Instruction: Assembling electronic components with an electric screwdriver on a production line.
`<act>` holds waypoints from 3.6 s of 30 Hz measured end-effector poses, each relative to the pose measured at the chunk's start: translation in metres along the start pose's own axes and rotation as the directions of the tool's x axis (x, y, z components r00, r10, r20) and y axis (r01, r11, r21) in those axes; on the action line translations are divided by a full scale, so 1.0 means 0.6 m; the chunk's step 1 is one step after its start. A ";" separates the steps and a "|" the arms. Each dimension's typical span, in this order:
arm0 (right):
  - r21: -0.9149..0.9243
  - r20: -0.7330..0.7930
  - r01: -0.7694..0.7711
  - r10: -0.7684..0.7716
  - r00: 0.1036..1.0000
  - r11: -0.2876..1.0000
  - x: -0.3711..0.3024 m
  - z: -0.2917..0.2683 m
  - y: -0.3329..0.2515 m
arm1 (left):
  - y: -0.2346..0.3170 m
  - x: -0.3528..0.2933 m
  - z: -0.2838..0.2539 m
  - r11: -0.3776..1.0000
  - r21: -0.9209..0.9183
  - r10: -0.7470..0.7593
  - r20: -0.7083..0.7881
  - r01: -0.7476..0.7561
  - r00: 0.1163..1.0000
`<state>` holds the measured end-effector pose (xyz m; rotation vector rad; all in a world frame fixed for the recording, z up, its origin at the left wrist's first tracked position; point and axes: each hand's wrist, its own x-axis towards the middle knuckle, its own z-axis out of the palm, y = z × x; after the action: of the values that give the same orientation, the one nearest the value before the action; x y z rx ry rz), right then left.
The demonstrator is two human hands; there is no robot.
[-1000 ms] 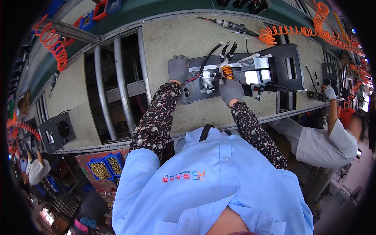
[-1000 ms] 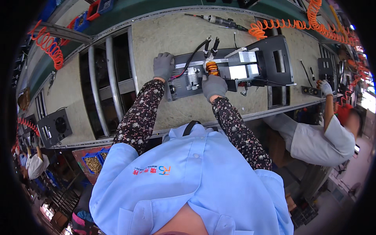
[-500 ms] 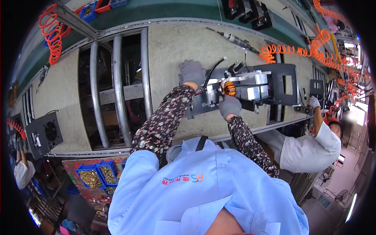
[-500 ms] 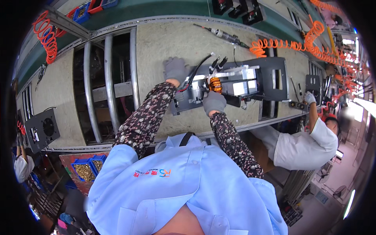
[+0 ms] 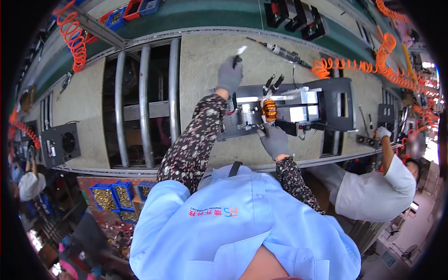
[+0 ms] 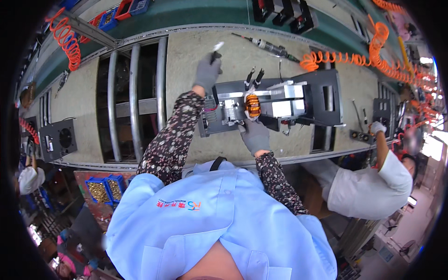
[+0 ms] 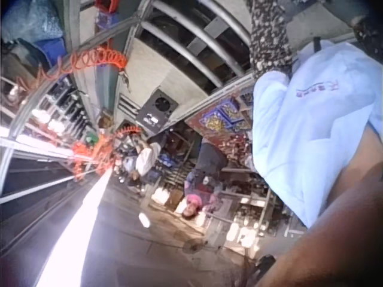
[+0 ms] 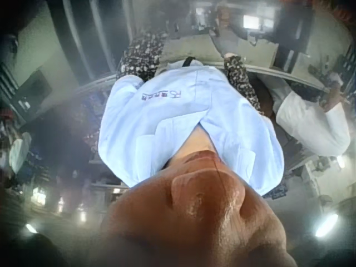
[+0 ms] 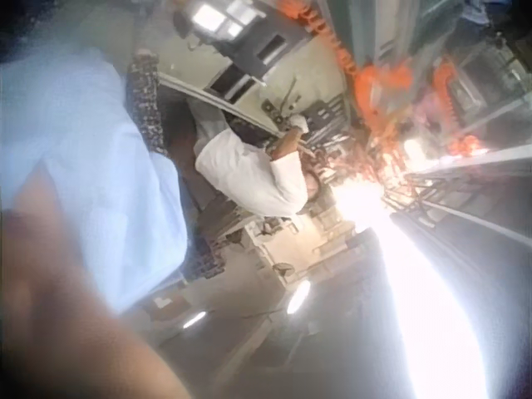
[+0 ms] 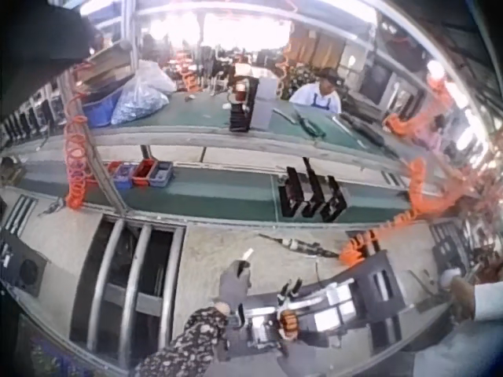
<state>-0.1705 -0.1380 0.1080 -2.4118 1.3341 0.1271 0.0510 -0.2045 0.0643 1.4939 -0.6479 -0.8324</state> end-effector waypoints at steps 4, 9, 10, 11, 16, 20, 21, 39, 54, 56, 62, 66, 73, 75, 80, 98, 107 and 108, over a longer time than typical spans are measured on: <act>0.087 0.108 0.180 -0.189 0.976 0.980 -0.014 0.000 0.027 | 0.125 -0.052 -0.029 1.000 -0.009 -0.025 0.057 0.025 0.998; 0.618 -0.304 0.244 -0.058 0.951 0.748 0.026 -0.082 -0.036 | 0.129 -0.128 -0.002 0.983 0.152 -0.134 0.212 0.103 0.968; 0.712 -0.302 0.247 -0.031 0.953 0.658 0.039 -0.098 -0.067 | 0.128 -0.141 -0.005 0.973 0.196 -0.168 0.227 0.124 0.959; 0.790 -0.304 0.259 -0.013 0.953 0.556 0.054 -0.113 -0.093 | 0.133 -0.149 -0.009 0.970 0.242 -0.064 0.171 0.021 0.983; 0.744 -0.322 0.314 -0.096 0.942 0.590 0.113 -0.120 -0.101 | 0.145 -0.151 -0.020 0.955 0.289 -0.089 0.054 0.070 0.995; 0.731 -0.273 0.338 -0.200 0.941 0.592 0.156 -0.103 -0.087 | 0.145 -0.137 0.001 0.946 0.271 -0.181 -0.016 0.179 0.983; 0.745 -0.276 0.366 -0.242 0.930 0.558 0.171 -0.108 -0.082 | 0.144 -0.129 0.004 0.953 0.234 -0.192 -0.022 0.192 0.981; -0.435 0.209 0.613 -0.588 0.782 0.660 0.454 0.056 -0.052 | 0.027 -0.249 -0.074 0.799 0.580 0.100 -0.387 0.158 0.916; 0.910 0.006 0.389 -0.943 0.332 0.142 -0.164 0.130 -0.521 | -0.073 -0.854 -0.161 0.917 -0.224 -0.386 -0.709 0.331 0.590; 0.915 0.055 0.377 -0.969 0.239 0.145 -0.240 0.186 -0.554 | -0.099 -0.919 -0.186 0.938 -0.217 -0.329 -0.802 0.270 0.498; 0.866 0.234 0.475 -0.967 -0.101 0.160 -0.432 0.311 -0.681 | -0.137 -1.106 -0.209 0.843 -0.538 -0.531 -0.822 0.026 0.204; 0.610 0.122 0.773 -0.944 -0.307 -0.173 -0.502 0.423 -0.808 | -0.125 -1.154 -0.205 0.798 -0.596 -0.583 -0.801 -0.089 0.137; 0.311 0.067 0.881 -0.917 -0.394 -0.356 -0.602 0.559 -0.933 | -0.122 -1.153 -0.221 0.777 -0.582 -0.575 -0.811 -0.239 0.104; 0.339 0.239 0.886 -0.881 -0.408 -0.318 -0.605 0.581 -0.963 | -0.111 -1.172 -0.234 0.753 -0.589 -0.593 -0.801 -0.294 0.085; 0.710 0.412 0.689 -0.880 -0.239 0.145 -0.538 0.566 -1.068 | -0.106 -1.191 -0.259 0.722 -0.586 -0.672 -0.721 -0.367 -0.170; 0.840 0.335 -0.148 -0.714 -0.615 0.522 -0.589 0.322 -1.012 | 0.039 -1.203 -0.484 0.973 0.027 0.003 -0.995 -0.228 -0.104; 0.998 -0.009 -0.006 -0.044 -0.999 -0.063 -0.785 0.350 -0.831 | 0.084 -1.241 -0.355 0.838 -0.454 -0.386 -0.886 -0.304 0.258; 0.901 0.003 0.055 -0.119 -0.993 -0.431 -0.795 0.399 -0.842 | 0.082 -1.249 -0.325 0.890 -0.318 -0.279 -0.947 -0.327 0.161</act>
<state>0.0146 0.5717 0.1532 -1.0888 -2.0979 0.7418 -0.2237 0.5074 0.2048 1.1991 0.5727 0.2199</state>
